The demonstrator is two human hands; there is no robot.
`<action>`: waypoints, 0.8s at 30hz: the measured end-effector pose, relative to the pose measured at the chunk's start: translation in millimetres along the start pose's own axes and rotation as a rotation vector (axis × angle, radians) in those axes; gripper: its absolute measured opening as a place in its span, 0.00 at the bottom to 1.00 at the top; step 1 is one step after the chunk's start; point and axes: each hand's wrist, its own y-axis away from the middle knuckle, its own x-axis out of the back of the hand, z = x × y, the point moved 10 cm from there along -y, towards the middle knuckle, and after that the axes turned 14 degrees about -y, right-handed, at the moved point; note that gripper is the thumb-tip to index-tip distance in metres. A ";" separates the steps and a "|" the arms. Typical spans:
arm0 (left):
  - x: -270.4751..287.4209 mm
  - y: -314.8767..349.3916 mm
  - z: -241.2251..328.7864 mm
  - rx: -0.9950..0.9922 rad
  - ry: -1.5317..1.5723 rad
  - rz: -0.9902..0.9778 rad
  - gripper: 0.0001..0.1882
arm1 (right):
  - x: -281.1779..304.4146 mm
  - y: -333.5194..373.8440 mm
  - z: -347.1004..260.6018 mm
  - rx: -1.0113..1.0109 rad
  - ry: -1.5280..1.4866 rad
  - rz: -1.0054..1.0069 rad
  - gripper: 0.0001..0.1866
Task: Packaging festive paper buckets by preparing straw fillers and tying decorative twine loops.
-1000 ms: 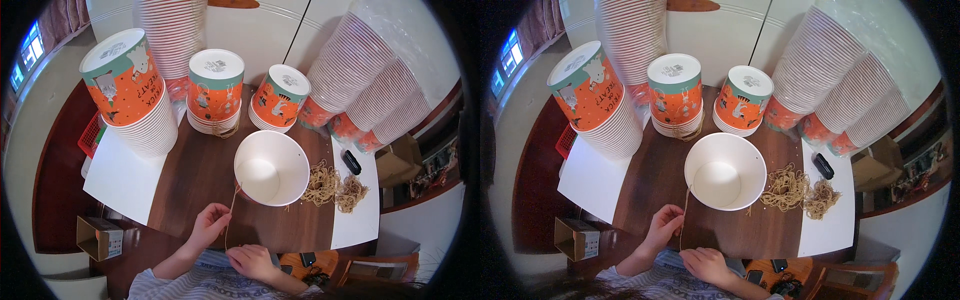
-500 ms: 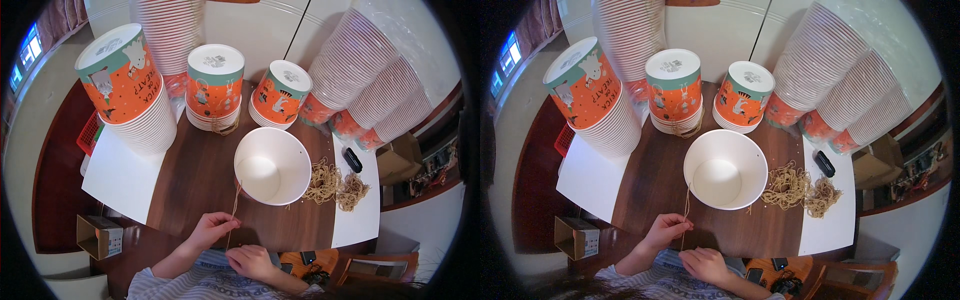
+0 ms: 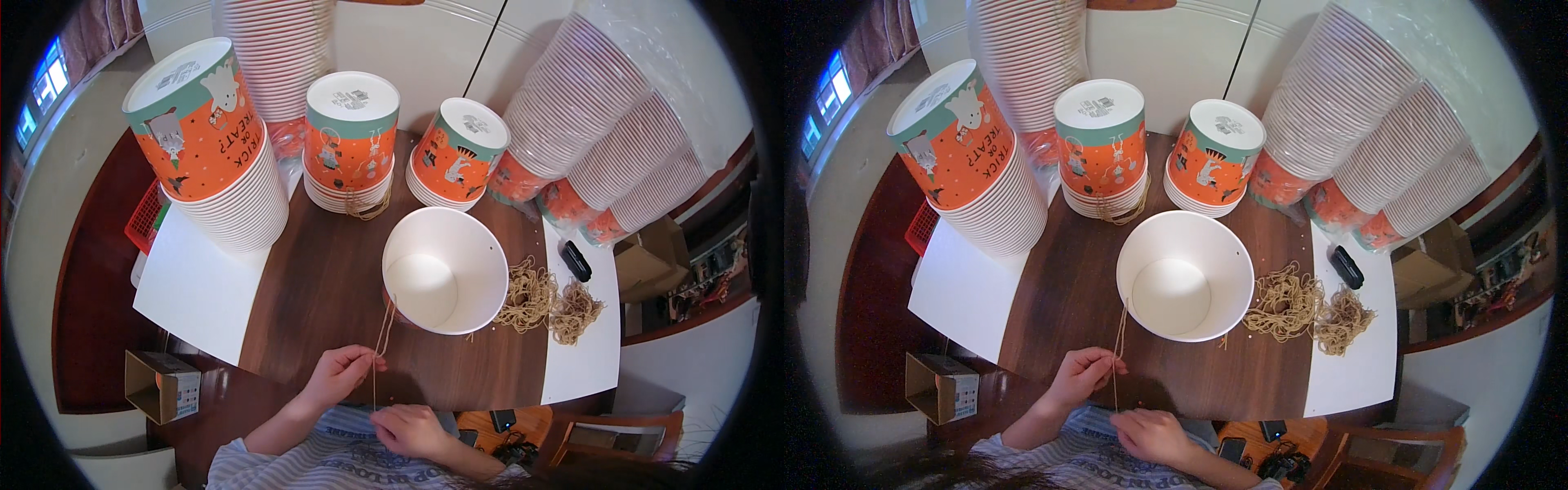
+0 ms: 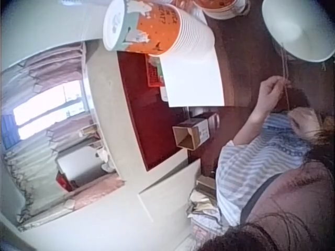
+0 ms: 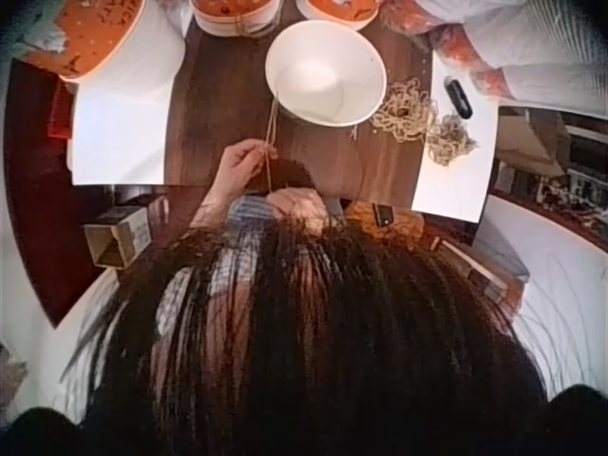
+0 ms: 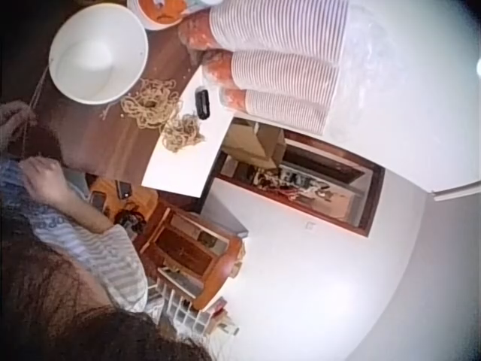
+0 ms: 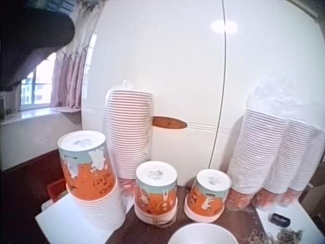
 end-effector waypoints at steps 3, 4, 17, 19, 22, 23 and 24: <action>-3.1 0.0 4.0 -0.046 0.011 0.034 0.10 | 1.6 -2.2 -3.6 -0.004 -0.062 0.021 0.08; -3.7 -0.4 4.1 -0.047 0.011 0.035 0.10 | 1.5 -2.1 -4.0 -0.003 -0.061 0.021 0.08; 4.1 -12.8 22.4 -0.099 -0.019 0.147 0.09 | -48.8 17.6 0.4 -0.123 -0.258 -0.392 0.11; 2.6 -14.9 26.3 -0.114 -0.040 0.138 0.09 | -55.1 23.0 1.7 -0.125 -0.277 -0.441 0.11; -0.5 -17.4 29.9 -0.121 -0.092 0.146 0.09 | -62.7 30.4 10.3 -0.159 -0.317 -0.479 0.08; -2.4 -17.0 36.0 -0.156 -0.086 0.142 0.09 | -67.0 34.2 12.6 -0.171 -0.300 -0.541 0.09; -3.9 -16.6 42.2 -0.190 -0.080 0.139 0.09 | -71.1 38.4 15.1 -0.182 -0.282 -0.603 0.09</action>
